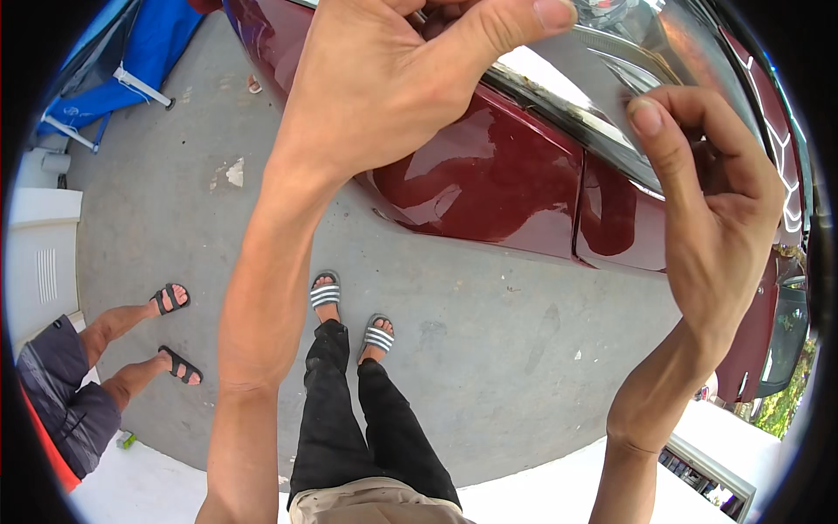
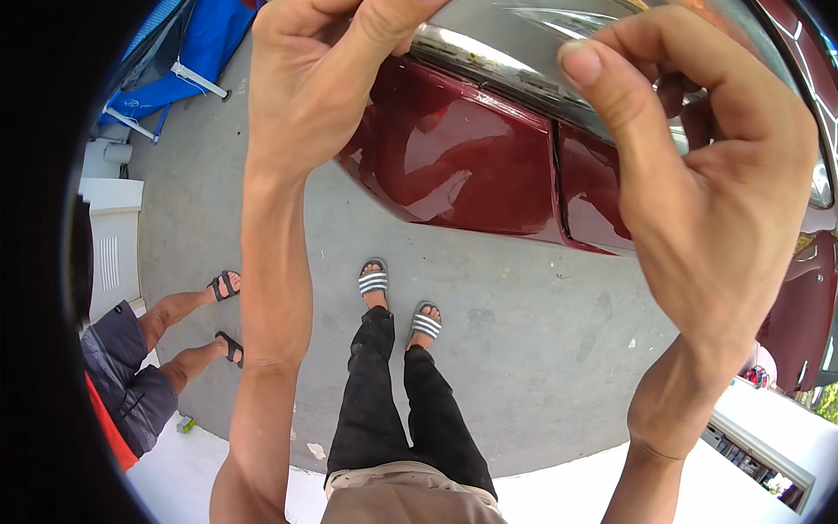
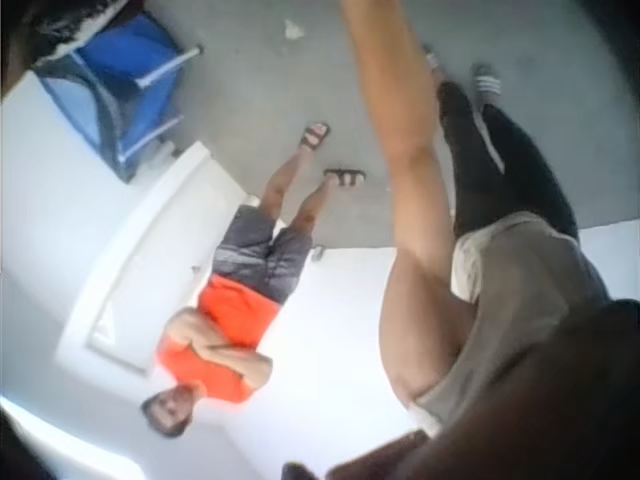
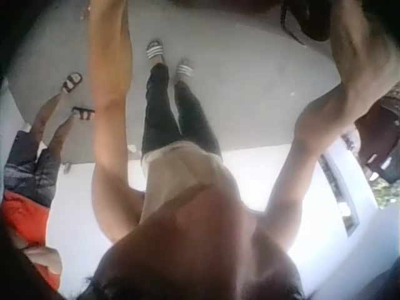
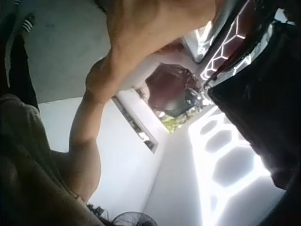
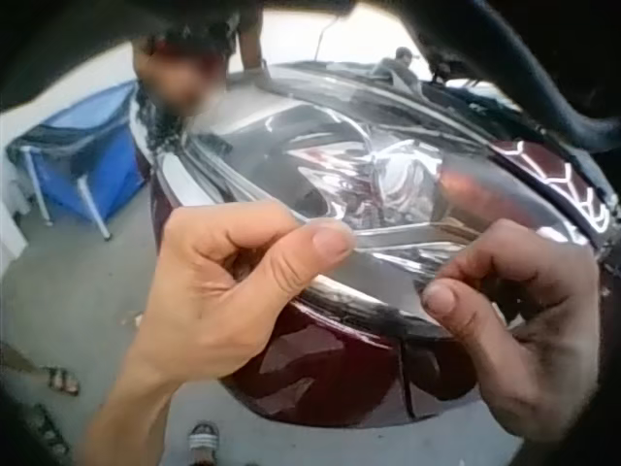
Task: Applying a protective or decorative film onto the headlight of a vehicle.
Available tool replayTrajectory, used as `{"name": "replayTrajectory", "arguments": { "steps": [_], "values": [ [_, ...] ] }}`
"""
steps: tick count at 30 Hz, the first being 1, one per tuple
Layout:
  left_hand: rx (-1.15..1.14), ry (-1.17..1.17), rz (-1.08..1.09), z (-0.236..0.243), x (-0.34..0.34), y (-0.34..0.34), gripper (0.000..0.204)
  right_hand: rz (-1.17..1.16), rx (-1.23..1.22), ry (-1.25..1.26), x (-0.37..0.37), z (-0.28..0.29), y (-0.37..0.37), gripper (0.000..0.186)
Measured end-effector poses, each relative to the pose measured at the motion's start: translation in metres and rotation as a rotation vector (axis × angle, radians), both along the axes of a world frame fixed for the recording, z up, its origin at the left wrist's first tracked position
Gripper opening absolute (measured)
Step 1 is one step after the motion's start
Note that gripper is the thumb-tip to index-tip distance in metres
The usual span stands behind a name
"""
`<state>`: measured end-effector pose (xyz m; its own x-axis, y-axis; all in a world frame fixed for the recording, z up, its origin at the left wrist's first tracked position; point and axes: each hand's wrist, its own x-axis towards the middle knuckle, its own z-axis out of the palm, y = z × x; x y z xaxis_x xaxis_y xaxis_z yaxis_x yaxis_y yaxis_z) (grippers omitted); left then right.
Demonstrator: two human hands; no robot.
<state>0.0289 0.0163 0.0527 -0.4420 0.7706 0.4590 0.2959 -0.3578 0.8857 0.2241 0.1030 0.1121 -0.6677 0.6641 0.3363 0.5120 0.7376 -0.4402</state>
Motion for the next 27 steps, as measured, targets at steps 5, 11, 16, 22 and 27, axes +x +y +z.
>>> {"name": "replayTrajectory", "arguments": {
  "steps": [5, 11, 16, 22, 27],
  "values": [
    [-0.015, 0.059, 0.133, -0.006, -0.001, 0.005, 0.034, 0.031, 0.283, 0.048, -0.006, -0.024, 0.011, 0.022],
    [0.007, 0.388, 0.351, -0.021, -0.009, 0.013, 0.036, -0.063, 0.385, 0.006, -0.024, -0.029, -0.005, 0.018],
    [0.006, 0.383, 0.348, -0.025, -0.012, 0.012, 0.048, 0.014, 0.498, 0.202, -0.024, -0.047, 0.007, 0.016],
    [-0.051, 0.337, 0.336, -0.021, -0.01, 0.013, 0.052, 0.008, 0.475, 0.303, -0.032, -0.048, -0.009, 0.016],
    [-0.036, 0.349, 0.342, -0.02, -0.008, 0.013, 0.053, -0.01, 0.505, 0.233, -0.029, -0.045, -0.007, 0.014]
  ]
}}
